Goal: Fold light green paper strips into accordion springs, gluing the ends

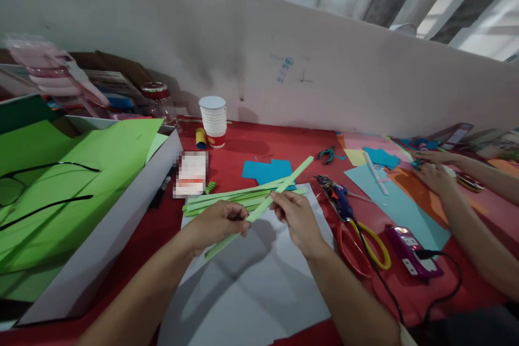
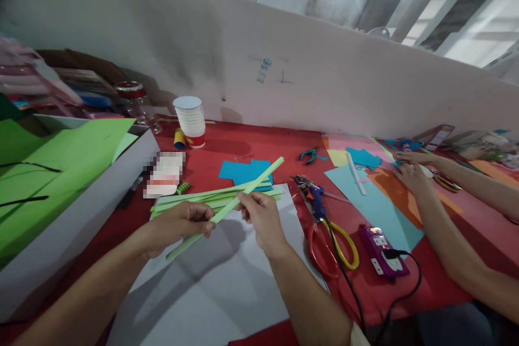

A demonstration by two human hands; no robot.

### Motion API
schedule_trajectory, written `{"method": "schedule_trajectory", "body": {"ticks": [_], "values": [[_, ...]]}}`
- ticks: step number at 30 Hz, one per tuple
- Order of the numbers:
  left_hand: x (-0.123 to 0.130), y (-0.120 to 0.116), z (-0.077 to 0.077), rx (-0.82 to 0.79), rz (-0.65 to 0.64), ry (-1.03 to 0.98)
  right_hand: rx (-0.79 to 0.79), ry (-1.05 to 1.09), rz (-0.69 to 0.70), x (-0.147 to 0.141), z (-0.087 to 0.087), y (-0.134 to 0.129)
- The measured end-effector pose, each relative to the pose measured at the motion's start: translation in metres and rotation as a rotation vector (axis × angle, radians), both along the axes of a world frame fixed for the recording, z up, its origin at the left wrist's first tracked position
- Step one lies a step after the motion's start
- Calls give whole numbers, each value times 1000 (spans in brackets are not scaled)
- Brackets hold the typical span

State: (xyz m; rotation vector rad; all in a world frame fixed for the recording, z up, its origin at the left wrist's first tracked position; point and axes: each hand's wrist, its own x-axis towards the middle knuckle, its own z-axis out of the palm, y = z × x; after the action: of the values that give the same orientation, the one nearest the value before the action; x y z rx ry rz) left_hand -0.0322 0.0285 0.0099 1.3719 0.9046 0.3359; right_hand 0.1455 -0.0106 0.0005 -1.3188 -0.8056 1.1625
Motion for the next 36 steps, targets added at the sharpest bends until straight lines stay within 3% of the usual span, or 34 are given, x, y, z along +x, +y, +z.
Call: {"method": "schedule_trajectory", "body": {"ticks": [7,14,16,21,23,30,36], "values": [[-19,10,9,-43,-115,43,177,8,-312,39,19,9],[-22,12,8,-38,-86,16,295,144,-672,63,27,9],[-20,11,9,-35,-48,-23,227,171,-604,58,25,8],[-13,8,7,-98,-52,-147,70,135,101,15,15,0],[-11,6,6,-94,-92,-142,42,130,227,2,11,-3],[-3,1,0,33,-52,-107,38,75,180,-4,1,-3],[-1,-2,-2,41,-29,-40,32,-28,228,-8,-3,-3]]}}
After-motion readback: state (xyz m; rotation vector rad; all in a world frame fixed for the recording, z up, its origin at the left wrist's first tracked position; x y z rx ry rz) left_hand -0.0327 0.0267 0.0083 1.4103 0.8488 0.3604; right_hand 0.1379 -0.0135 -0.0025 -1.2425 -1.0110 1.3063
